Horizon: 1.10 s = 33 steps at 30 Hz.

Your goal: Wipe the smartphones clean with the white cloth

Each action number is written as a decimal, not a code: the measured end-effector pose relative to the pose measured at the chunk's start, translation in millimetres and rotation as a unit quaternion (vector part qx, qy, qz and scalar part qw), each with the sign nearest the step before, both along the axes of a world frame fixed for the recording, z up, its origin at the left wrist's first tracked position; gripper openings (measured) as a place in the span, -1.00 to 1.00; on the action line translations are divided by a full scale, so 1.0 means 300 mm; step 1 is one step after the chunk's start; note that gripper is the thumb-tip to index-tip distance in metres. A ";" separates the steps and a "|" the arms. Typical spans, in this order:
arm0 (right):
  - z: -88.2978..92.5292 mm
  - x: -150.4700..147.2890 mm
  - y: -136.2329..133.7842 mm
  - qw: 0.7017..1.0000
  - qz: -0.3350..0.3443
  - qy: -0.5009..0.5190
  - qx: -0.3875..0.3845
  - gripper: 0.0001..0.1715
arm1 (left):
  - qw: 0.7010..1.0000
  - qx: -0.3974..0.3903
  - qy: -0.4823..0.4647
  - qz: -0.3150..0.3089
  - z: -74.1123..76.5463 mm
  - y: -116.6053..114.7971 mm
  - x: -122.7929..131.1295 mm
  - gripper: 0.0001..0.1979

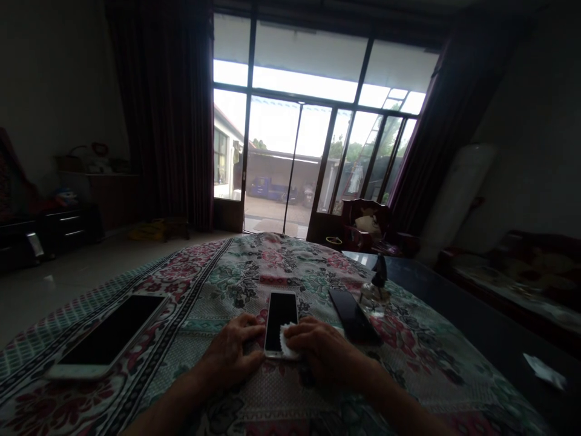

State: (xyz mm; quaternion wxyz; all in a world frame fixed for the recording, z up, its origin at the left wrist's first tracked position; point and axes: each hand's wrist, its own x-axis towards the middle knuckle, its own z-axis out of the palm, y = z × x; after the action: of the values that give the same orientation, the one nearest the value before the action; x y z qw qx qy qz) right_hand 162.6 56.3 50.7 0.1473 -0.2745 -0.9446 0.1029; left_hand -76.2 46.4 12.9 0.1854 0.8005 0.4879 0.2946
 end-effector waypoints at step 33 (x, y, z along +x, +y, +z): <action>0.028 -0.025 -0.031 0.999 0.018 -0.024 -0.015 -0.71 | 1.000 0.002 -0.008 0.005 -0.004 -0.001 0.003 -0.61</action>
State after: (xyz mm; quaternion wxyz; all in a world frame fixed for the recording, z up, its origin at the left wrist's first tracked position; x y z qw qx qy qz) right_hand 155.0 46.9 59.1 0.1187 -0.2622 -0.9510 0.1126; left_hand -75.4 46.1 11.8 0.1861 0.7961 0.4899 0.3028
